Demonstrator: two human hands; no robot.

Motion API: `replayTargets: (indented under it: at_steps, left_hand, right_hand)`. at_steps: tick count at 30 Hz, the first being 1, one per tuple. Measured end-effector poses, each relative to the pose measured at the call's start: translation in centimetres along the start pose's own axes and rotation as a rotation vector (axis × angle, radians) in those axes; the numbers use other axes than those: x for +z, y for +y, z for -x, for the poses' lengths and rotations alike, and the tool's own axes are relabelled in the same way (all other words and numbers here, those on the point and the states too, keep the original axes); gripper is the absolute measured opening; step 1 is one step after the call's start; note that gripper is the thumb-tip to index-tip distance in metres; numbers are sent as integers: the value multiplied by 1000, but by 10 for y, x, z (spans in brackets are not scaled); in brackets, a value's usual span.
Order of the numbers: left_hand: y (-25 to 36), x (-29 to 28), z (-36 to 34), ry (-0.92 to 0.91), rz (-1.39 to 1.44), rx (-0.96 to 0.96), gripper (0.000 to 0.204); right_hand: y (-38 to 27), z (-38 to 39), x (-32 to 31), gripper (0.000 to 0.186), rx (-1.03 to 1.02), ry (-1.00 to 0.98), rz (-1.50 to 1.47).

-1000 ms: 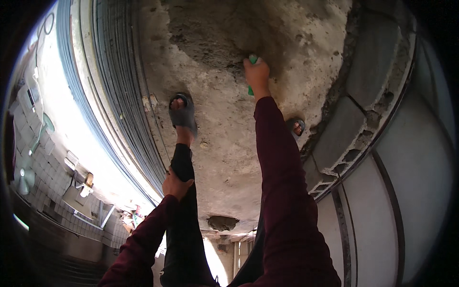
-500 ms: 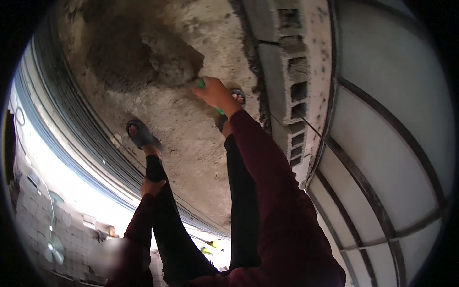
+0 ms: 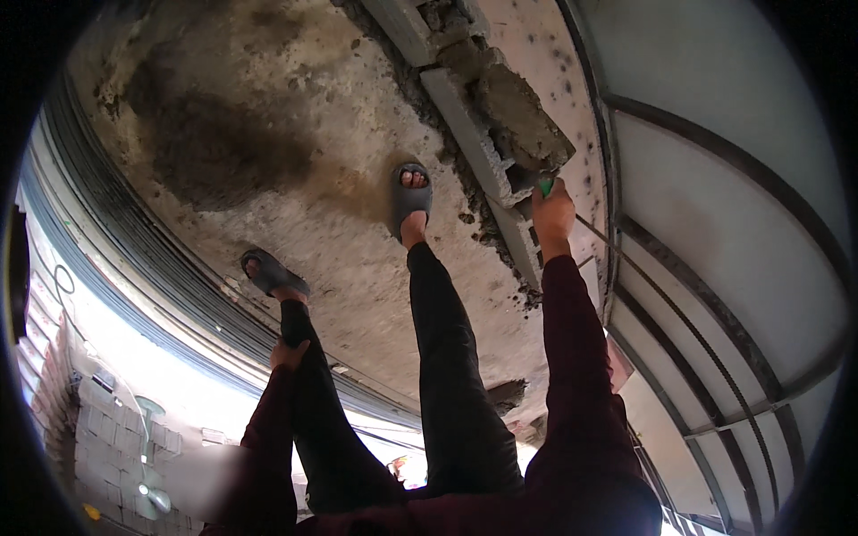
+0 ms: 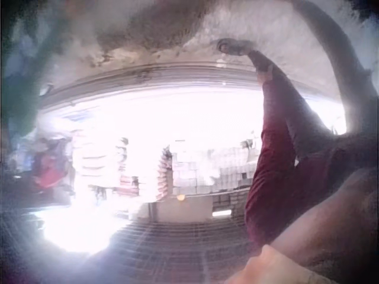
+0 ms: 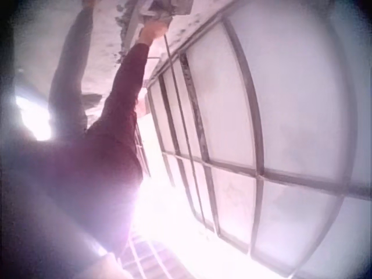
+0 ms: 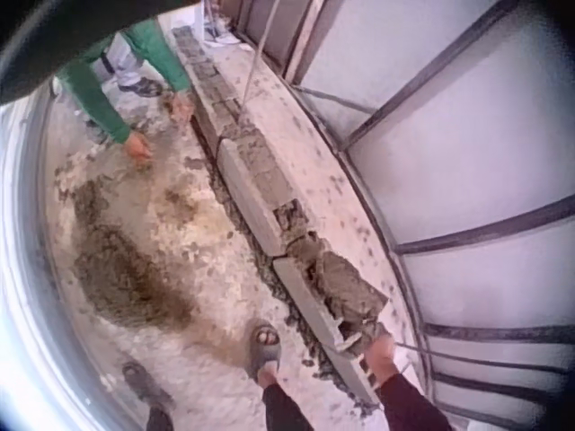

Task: The person uses a trowel to spread mortar along a linear channel on the floor. They then pick up a hollow concrete block and place it into the mortar bed, pressing it down to secure it. The person repeats this process, moving along the line to lay additional blocks.

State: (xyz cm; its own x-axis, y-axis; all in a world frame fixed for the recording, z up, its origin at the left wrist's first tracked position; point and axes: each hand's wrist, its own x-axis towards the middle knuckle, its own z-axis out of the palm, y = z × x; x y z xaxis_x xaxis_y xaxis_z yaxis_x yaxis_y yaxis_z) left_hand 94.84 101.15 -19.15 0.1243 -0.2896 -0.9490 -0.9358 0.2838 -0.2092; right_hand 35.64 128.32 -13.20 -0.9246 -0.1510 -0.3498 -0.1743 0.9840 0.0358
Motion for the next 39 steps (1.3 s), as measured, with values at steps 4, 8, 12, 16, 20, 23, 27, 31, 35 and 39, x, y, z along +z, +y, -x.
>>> replayTargets:
  at_steps: [4, 8, 12, 16, 20, 23, 27, 31, 35, 39]
  left_hand:
    - [-2, 3, -2, -34, -20, 73, 99]
    - [-48, 17, 4, -42, -33, 113, 98]
    - [-48, -10, 43, -81, -30, 139, 88]
    - [-26, -34, 79, -78, -7, 134, 73]
    - [-13, -56, 111, -11, 19, 166, 63]
    - [0, -64, 142, 40, -11, 252, 62]
    - [12, -60, 178, 131, -153, 375, 60]
    - [28, -66, 189, 159, -225, 397, 58]
    - [40, -73, 186, 205, -332, 405, 52]
    - [53, -81, 189, 187, -342, 401, 51]
  right_hand:
    - [33, 17, 39, 36, 39, 161, -32]
    - [-8, 54, 29, 41, 148, 126, -309]
    - [-70, 43, 23, 34, 150, 202, -580]
    - [-128, -12, 42, 35, 284, -49, -756]
    - [-202, -22, 25, 29, 566, -458, -1625]
    - [-213, -21, 35, 28, 706, -446, -1829]
    - [-195, 0, 51, 29, 869, -311, -1911]
    - [-140, 21, 66, 37, 1078, -235, -1794]
    - [-110, 45, 50, 34, 1124, -35, -2351]
    - [-106, 61, 39, 31, 920, -32, -2712]
